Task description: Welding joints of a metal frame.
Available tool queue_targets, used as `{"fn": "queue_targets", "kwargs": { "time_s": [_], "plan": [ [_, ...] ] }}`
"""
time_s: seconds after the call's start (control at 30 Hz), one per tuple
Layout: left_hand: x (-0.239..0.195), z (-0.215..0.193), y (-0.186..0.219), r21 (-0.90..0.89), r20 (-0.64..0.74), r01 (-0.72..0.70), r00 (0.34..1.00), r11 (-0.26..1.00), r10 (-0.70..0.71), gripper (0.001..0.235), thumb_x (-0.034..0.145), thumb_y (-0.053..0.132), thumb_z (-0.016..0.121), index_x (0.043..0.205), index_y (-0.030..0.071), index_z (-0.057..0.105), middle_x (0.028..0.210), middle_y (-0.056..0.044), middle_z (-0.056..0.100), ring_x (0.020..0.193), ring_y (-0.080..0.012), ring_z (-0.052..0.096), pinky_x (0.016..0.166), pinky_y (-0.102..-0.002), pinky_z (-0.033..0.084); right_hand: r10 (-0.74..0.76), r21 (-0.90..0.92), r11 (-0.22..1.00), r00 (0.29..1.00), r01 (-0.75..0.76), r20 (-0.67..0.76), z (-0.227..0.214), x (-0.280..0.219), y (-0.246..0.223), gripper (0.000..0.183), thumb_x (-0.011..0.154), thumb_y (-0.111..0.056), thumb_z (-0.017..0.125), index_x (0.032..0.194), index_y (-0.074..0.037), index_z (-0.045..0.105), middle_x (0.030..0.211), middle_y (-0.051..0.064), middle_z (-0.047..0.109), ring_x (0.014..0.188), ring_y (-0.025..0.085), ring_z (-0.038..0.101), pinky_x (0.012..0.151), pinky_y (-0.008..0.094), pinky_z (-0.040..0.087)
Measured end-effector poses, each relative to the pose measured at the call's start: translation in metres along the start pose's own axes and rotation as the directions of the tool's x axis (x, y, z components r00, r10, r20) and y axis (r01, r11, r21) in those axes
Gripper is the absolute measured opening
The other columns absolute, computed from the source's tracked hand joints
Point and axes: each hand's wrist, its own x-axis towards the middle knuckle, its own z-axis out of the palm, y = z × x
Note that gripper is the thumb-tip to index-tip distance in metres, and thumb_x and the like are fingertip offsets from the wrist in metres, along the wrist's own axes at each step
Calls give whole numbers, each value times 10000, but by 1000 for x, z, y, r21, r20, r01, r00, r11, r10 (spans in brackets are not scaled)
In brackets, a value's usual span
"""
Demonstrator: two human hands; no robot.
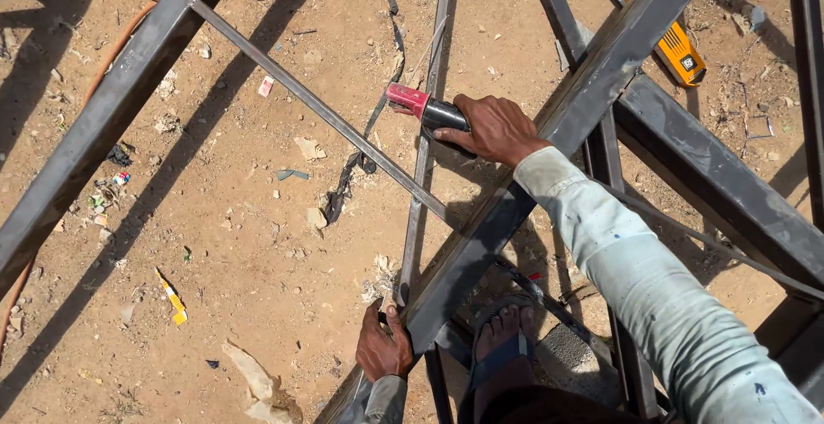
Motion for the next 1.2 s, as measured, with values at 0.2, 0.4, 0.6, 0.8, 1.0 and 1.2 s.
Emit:
{"fn": "queue_targets", "kwargs": {
  "time_s": [0.2, 0.4, 0.6, 0.8, 1.0, 1.2],
  "plan": [
    [3, 5, -7, 31, -10, -32, 999, 999, 33, 804, 971, 679, 311, 1357, 44, 619, 1230, -228, 710, 1089, -378, 727, 932, -506, 585, 12, -8, 1000, 997, -11, 78, 8, -2, -3, 623, 922, -661, 625, 1077, -61, 686, 677, 165, 704, 603, 338, 709, 555, 491, 551],
    [-2, -6, 5, 24, -19, -25, 999, 999, 25, 804, 971, 674, 358, 1355, 16, 613, 1237, -243, 702, 1092, -394, 716, 940, -506, 573, 12, 28, 1000, 995, -15, 98, 16, -13, -11, 631, 916, -664, 621, 1082, -58, 682, 694, 184, 706, 632, 362, 714, 574, 508, 550],
    [-1, 2, -6, 10, 5, 2, 1000, 1000, -2, 816, 958, 689, 361, 1347, 21, 622, 1231, -237, 710, 1095, -384, 725, 952, -494, 578, -10, 72, 997, 992, 1, 130, 24, -29, -20, 641, 912, -662, 627, 1060, -41, 678, 716, 192, 710, 647, 373, 712, 583, 523, 544],
    [-2, 4, -7, 15, -16, -47, 999, 999, 47, 857, 966, 705, 360, 1362, -17, 598, 1261, -270, 682, 1106, -413, 702, 949, -517, 563, -7, 175, 984, 984, -25, 178, 26, -42, -30, 636, 915, -608, 625, 1153, -19, 652, 716, 171, 716, 557, 306, 703, 521, 481, 550],
    [-6, -10, 8, 2, 27, -11, 1000, 1000, 11, 815, 943, 712, 343, 1340, 62, 634, 1206, -225, 717, 1055, -371, 733, 925, -507, 583, 18, 227, 972, 982, -62, 189, 30, -59, -36, 644, 905, -608, 639, 1134, -7, 661, 697, 174, 710, 546, 296, 686, 528, 480, 538],
    [-4, -7, 4, -4, 42, -30, 999, 1000, 30, 765, 935, 701, 358, 1323, 110, 649, 1170, -186, 738, 1028, -341, 744, 887, -495, 597, -105, 193, 975, 994, 106, -16, 48, -80, -29, 687, 946, -612, 618, 1167, 37, 652, 730, 202, 705, 611, 360, 688, 615, 504, 537]
  ]
}}
